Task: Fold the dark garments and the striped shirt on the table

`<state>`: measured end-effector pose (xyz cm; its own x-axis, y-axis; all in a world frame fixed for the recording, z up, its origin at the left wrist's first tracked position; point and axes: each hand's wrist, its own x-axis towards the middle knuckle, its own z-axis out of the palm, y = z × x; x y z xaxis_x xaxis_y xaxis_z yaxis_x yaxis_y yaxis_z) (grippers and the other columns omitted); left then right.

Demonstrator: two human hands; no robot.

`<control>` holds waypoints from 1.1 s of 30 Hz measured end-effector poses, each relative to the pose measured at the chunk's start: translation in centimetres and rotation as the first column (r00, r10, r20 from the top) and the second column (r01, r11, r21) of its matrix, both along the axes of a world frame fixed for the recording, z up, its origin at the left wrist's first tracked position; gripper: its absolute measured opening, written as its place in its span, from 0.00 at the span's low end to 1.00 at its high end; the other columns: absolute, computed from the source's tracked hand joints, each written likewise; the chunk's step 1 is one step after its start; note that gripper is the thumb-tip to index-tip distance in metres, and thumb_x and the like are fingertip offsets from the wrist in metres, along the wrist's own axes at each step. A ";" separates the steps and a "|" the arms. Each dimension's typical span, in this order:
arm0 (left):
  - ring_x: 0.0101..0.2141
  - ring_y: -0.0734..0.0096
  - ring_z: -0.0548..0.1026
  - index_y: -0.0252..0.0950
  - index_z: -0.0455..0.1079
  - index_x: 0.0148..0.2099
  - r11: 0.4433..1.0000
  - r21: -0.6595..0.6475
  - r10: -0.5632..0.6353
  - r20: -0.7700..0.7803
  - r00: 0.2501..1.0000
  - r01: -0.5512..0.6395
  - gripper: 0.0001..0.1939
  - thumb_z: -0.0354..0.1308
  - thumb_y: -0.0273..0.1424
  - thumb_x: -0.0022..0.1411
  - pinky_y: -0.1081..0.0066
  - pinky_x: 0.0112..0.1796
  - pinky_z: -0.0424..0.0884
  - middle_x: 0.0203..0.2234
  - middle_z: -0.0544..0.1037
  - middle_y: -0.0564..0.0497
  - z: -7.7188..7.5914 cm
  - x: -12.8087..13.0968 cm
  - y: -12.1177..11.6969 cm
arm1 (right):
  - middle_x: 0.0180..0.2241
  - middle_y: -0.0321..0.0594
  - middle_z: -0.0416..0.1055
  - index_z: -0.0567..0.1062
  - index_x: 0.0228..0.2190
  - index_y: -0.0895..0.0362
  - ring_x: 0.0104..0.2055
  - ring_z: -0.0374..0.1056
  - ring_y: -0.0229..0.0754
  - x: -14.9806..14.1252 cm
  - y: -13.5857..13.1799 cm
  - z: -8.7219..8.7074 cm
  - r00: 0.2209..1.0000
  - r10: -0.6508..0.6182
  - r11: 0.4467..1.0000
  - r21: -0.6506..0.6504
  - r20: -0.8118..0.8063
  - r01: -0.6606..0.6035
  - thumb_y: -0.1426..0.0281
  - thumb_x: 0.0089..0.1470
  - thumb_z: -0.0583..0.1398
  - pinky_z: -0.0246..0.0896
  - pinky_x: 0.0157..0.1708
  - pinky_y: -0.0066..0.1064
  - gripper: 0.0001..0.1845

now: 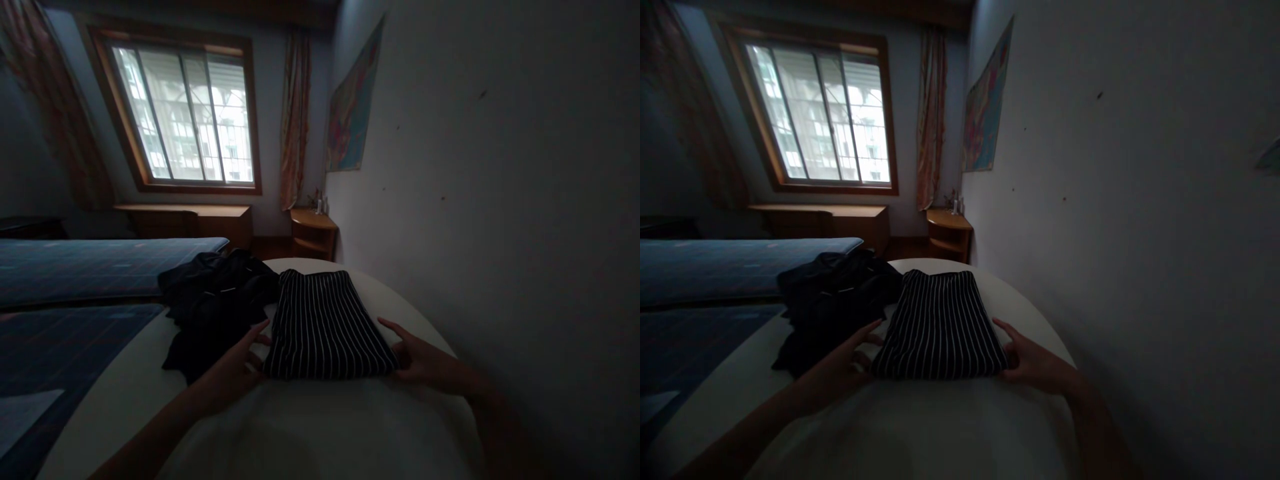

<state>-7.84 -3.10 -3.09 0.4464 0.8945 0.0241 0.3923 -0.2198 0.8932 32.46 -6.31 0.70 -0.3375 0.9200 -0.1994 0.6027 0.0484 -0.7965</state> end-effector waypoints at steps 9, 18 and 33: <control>0.34 0.69 0.74 0.38 0.40 0.71 0.989 -0.148 -0.031 -0.181 0.983 0.004 0.54 0.65 0.29 0.46 0.67 0.37 0.71 0.45 0.73 0.47 -0.3 0.0 -0.3 | 0.36 0.39 0.74 0.47 0.66 0.55 0.34 0.69 0.41 0.3 0.1 0.0 0.998 0.025 0.999 -0.030 0.057 -0.023 0.71 0.44 0.65 0.62 0.31 0.30 0.53; 0.32 0.68 0.74 0.34 0.46 0.68 0.992 -0.103 0.064 -0.097 0.993 -0.074 0.45 0.61 0.31 0.51 0.69 0.35 0.67 0.30 0.75 0.55 0.8 0.8 -0.4 | 0.32 0.36 0.72 0.49 0.66 0.53 0.32 0.68 0.40 0.6 0.4 0.2 0.998 -0.041 0.991 0.133 0.056 0.034 0.72 0.47 0.63 0.61 0.30 0.29 0.48; 0.33 0.65 0.76 0.38 0.48 0.68 0.996 -0.086 -0.024 -0.242 0.970 0.003 0.47 0.64 0.32 0.49 0.69 0.33 0.69 0.36 0.77 0.51 0.2 1.2 -1.2 | 0.32 0.35 0.72 0.59 0.60 0.54 0.33 0.68 0.41 0.4 0.5 0.0 0.994 0.015 0.995 0.099 0.111 -0.026 0.70 0.48 0.64 0.61 0.31 0.31 0.38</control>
<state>-6.68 -4.29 -2.90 0.4417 0.8824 -0.1620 0.5971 -0.1544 0.7871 32.90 -5.78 0.67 -0.3374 0.9304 -0.1434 0.6842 0.1378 -0.7162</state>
